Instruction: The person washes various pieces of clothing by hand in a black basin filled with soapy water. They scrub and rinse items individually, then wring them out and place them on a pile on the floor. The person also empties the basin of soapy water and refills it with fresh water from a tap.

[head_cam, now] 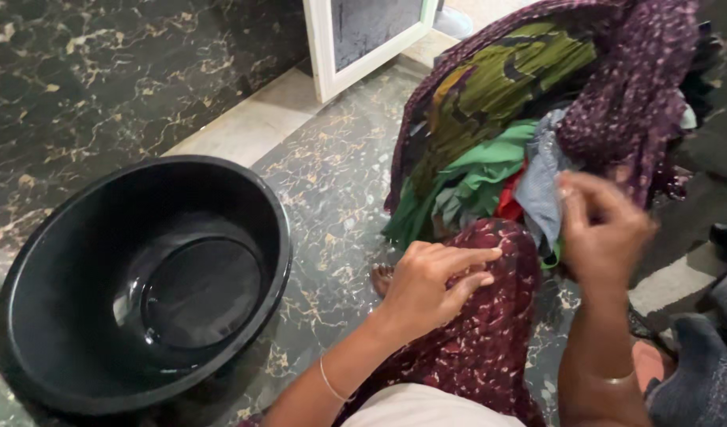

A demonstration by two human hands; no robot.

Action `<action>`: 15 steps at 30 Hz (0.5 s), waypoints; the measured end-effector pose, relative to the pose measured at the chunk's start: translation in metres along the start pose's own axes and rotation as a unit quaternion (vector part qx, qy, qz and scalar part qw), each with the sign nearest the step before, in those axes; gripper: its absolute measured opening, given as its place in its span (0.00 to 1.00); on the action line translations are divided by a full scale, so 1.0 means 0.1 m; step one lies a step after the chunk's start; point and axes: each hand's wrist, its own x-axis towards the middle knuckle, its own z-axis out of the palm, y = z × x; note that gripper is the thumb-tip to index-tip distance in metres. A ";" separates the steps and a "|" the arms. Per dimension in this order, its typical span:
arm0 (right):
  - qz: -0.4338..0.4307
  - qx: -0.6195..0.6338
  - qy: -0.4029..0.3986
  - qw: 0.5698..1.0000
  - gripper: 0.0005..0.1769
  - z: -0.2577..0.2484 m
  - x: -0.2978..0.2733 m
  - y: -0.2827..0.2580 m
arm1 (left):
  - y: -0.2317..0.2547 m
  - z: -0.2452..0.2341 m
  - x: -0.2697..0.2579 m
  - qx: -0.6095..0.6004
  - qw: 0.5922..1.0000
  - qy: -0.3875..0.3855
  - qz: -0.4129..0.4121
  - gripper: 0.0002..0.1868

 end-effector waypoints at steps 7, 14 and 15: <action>-0.132 -0.134 0.180 0.966 0.36 0.18 1.44 0.31 | -0.03 0.06 0.04 0.030 0.999 -0.012 0.016 0.13; 0.061 -0.179 0.151 0.970 0.54 0.52 1.85 1.05 | -0.13 -0.01 0.07 0.058 0.998 0.000 0.015 0.12; 0.073 -0.170 0.139 0.973 0.52 0.45 1.94 1.20 | -0.14 -0.03 0.06 0.062 0.998 0.000 0.010 0.11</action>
